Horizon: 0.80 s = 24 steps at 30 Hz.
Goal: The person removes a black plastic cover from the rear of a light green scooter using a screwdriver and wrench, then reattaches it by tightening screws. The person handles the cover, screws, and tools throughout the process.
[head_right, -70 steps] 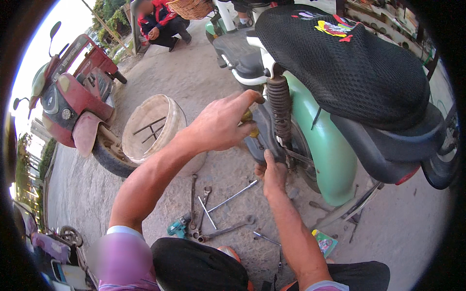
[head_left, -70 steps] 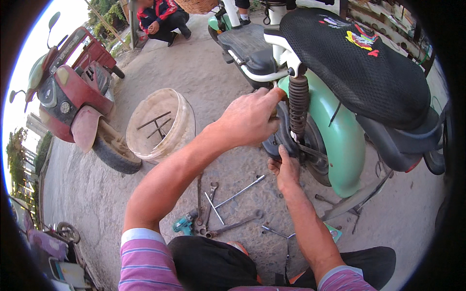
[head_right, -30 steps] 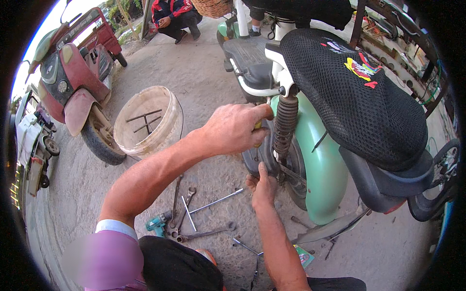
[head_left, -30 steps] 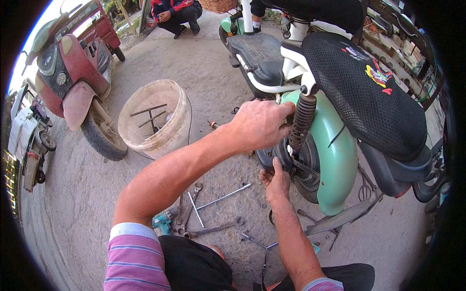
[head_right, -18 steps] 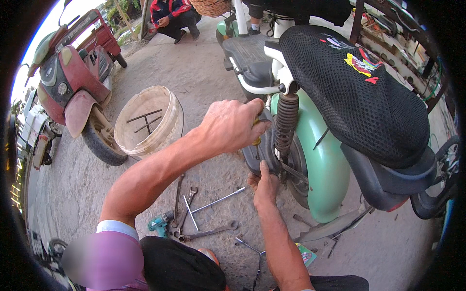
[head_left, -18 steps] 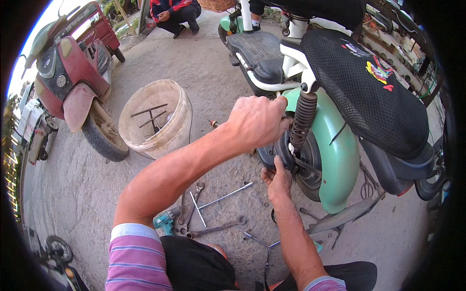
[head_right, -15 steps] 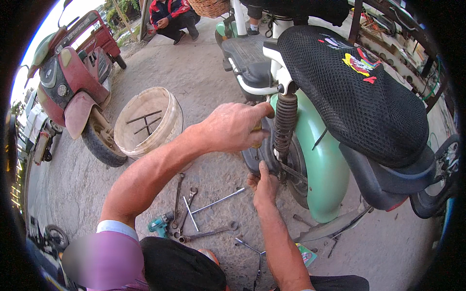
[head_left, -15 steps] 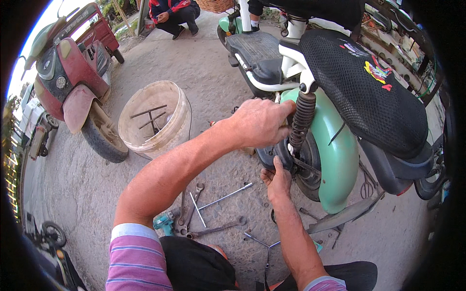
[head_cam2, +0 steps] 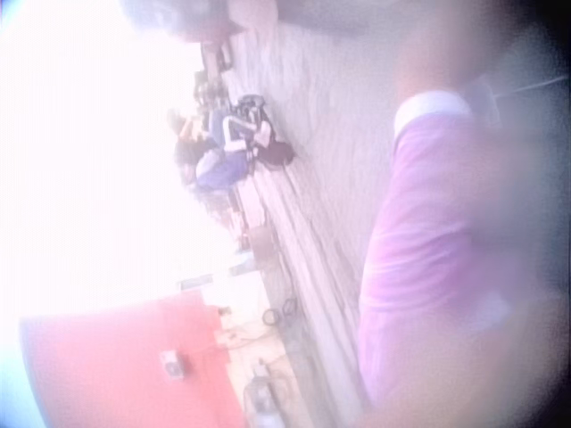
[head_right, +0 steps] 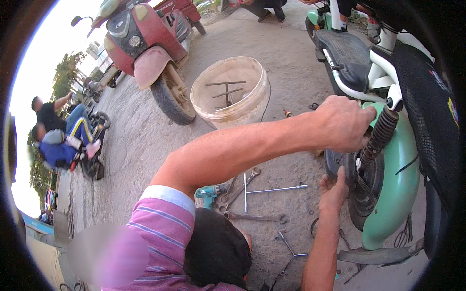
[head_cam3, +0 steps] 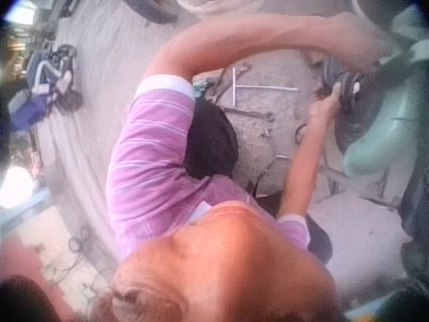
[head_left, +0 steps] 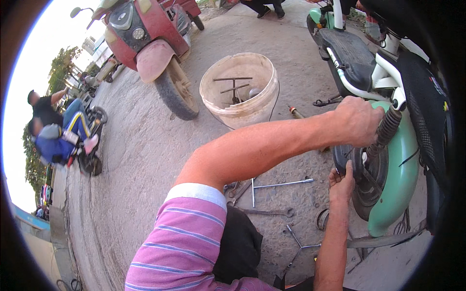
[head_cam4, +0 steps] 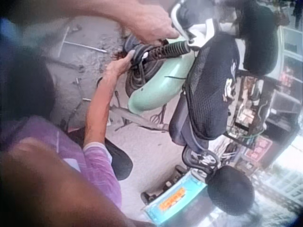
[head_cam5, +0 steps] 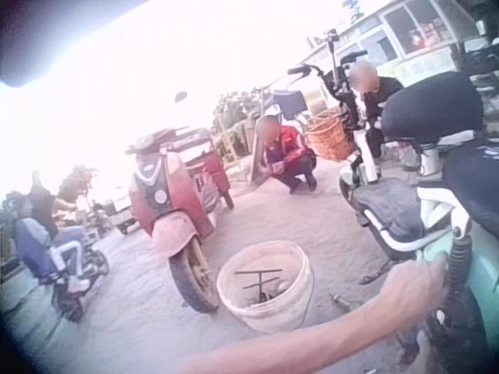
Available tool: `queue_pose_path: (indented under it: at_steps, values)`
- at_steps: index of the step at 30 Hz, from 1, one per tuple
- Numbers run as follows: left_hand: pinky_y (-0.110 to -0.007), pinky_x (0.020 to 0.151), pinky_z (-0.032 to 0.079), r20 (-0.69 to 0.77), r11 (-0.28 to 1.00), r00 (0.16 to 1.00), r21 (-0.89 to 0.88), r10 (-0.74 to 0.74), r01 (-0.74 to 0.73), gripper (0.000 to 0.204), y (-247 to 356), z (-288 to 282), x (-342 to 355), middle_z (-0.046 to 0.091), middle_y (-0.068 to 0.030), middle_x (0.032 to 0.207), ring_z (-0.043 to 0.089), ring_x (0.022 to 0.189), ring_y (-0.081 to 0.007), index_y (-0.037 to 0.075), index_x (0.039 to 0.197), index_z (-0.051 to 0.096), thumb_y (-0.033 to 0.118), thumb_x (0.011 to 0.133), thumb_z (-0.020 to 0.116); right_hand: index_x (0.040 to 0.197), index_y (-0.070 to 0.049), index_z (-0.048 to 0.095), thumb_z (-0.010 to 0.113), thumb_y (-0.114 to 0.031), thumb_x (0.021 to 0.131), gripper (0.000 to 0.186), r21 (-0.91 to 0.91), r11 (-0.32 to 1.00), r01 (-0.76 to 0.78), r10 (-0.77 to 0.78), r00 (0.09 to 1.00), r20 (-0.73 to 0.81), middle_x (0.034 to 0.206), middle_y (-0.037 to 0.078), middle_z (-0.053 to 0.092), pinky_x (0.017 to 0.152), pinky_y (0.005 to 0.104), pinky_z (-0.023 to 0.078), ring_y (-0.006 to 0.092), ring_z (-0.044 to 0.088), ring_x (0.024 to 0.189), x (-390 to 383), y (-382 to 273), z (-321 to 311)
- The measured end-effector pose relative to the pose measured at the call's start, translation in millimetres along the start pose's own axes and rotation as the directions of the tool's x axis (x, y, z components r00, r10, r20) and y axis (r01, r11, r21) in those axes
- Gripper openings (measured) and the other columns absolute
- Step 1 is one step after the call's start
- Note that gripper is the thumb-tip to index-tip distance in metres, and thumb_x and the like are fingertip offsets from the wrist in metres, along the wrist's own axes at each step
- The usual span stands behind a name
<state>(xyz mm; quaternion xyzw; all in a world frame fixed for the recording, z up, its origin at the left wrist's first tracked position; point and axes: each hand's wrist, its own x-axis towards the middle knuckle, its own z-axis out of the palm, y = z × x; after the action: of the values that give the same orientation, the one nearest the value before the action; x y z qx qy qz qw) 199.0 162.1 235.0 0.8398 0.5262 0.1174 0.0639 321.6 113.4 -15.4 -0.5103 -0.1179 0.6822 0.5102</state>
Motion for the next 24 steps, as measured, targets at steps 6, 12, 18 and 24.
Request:
queue_pose_path:
  at_steps: [6, 12, 18, 24]
  values:
    - [-0.054, 0.087, 0.056, 0.11, 0.978, 0.974, -0.081, 0.199, -0.19, 0.042, -26, 26, 15, 0.071, -0.0278, 0.098, 0.07, 0.1, -0.0462, -0.002, 0.116, 0.058, 0.021, 0.085, 0.074, 0.102, -0.006, 0.067, 0.073, -0.041, 0.1, 0.036, -0.086, 0.995, 0.046, -0.044, 0.999, 0.028, 0.081, 0.004, 0.064, 0.062, 0.0297, 0.051, 0.0143, 0.063, 0.07, 12, 10, -15]
    - [-0.04, 0.067, 0.062, -0.051, 0.983, 0.996, 0.168, -0.072, 0.079, 0.042, -1, 21, -8, 0.077, -0.0185, 0.089, 0.077, 0.075, -0.0266, 0.001, 0.112, 0.071, 0.04, 0.097, 0.071, 0.104, -0.002, 0.067, 0.074, -0.043, 0.099, 0.042, -0.006, 1.0, 0.025, -0.024, 0.994, 0.109, 0.087, 0.007, 0.068, 0.066, 0.03, 0.059, 0.0162, 0.069, 0.076, 0, 5, -10]
    - [-0.055, 0.084, 0.056, -0.043, 0.992, 0.997, -0.105, 0.061, -0.065, 0.048, 22, 11, -20, 0.07, -0.0318, 0.101, 0.071, 0.099, -0.0463, -0.001, 0.133, 0.049, 0.022, 0.092, 0.064, 0.106, -0.002, 0.067, 0.073, -0.042, 0.101, 0.04, -0.007, 1.0, 0.021, -0.021, 0.997, 0.076, 0.088, 0.007, 0.068, 0.066, 0.0297, 0.059, 0.0162, 0.069, 0.074, -40, 1, -19]
    - [-0.055, 0.081, 0.055, -0.06, 0.944, 0.96, -0.17, 0.275, -0.281, 0.043, 10, -2, -30, 0.071, -0.0276, 0.09, 0.071, 0.093, -0.0471, -0.004, 0.125, 0.054, 0.017, 0.089, 0.063, 0.105, -0.002, 0.068, 0.073, -0.042, 0.101, 0.04, 0.008, 0.997, 0.074, -0.074, 0.987, 0.141, 0.085, 0.008, 0.07, 0.065, 0.0309, 0.059, 0.0167, 0.07, 0.074, -39, 5, -22]
